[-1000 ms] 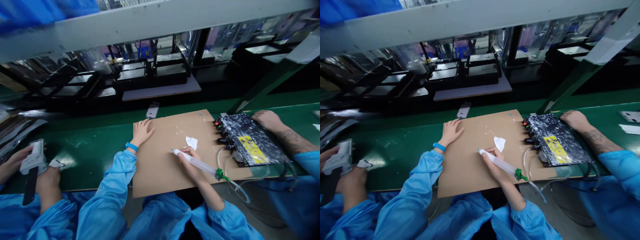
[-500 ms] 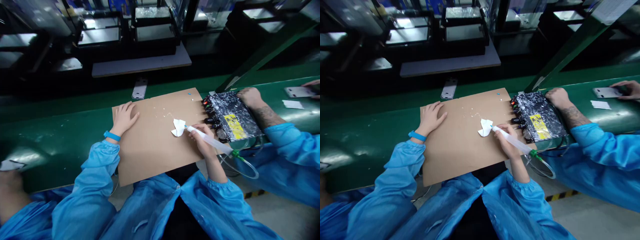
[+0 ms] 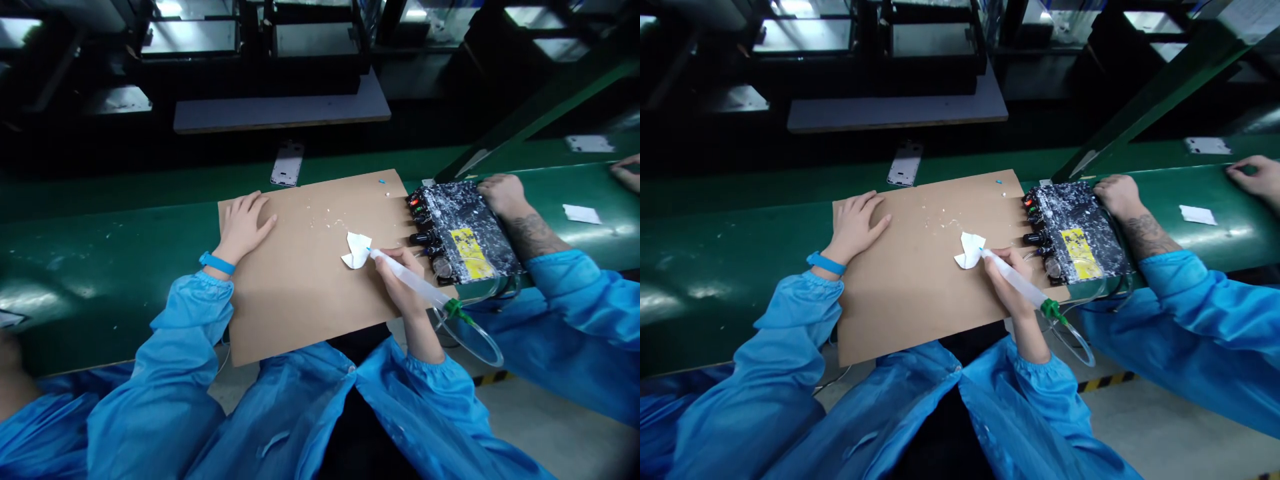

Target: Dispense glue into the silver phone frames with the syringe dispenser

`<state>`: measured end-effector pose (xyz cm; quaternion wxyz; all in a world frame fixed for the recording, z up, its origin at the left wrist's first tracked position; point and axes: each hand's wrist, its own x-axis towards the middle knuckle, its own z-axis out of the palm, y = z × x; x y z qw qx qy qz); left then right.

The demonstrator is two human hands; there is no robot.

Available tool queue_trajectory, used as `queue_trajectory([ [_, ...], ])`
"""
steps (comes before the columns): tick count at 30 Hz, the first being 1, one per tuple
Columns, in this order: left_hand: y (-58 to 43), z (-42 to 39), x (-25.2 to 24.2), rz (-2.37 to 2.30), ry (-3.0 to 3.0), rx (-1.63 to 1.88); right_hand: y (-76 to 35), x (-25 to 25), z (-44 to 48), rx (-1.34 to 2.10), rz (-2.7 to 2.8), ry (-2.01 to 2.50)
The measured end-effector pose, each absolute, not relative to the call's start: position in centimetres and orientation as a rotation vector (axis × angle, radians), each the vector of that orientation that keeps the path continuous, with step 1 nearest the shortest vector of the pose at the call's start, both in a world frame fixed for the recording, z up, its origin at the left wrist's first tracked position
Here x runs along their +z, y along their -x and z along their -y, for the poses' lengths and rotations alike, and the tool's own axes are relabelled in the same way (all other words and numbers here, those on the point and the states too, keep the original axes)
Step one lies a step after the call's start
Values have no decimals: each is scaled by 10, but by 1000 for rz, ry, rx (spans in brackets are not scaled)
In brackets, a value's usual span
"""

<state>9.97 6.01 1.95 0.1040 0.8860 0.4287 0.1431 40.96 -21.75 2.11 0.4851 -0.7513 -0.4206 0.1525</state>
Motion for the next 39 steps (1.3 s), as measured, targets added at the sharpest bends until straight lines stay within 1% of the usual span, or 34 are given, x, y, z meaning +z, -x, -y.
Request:
queue_trajectory([
  [12, -99, -61, 16, -1260, -2596, 438, -411, 20, 220, 305, 989, 1843],
  [28, -99, -63, 15, -1264, -2583, 432, -412, 17, 222, 317, 997, 1844],
  [35, -104, -59, 21, -1280, -2553, 428, -416, 14, 220, 231, 979, 1884],
  [37, -99, -66, 23, -1312, -2547, 464, -417, 12, 219, 200, 959, 1895],
  [39, -84, -77, 29, -1456, -2516, 541, -418, 11, 219, 183, 941, 1900],
])
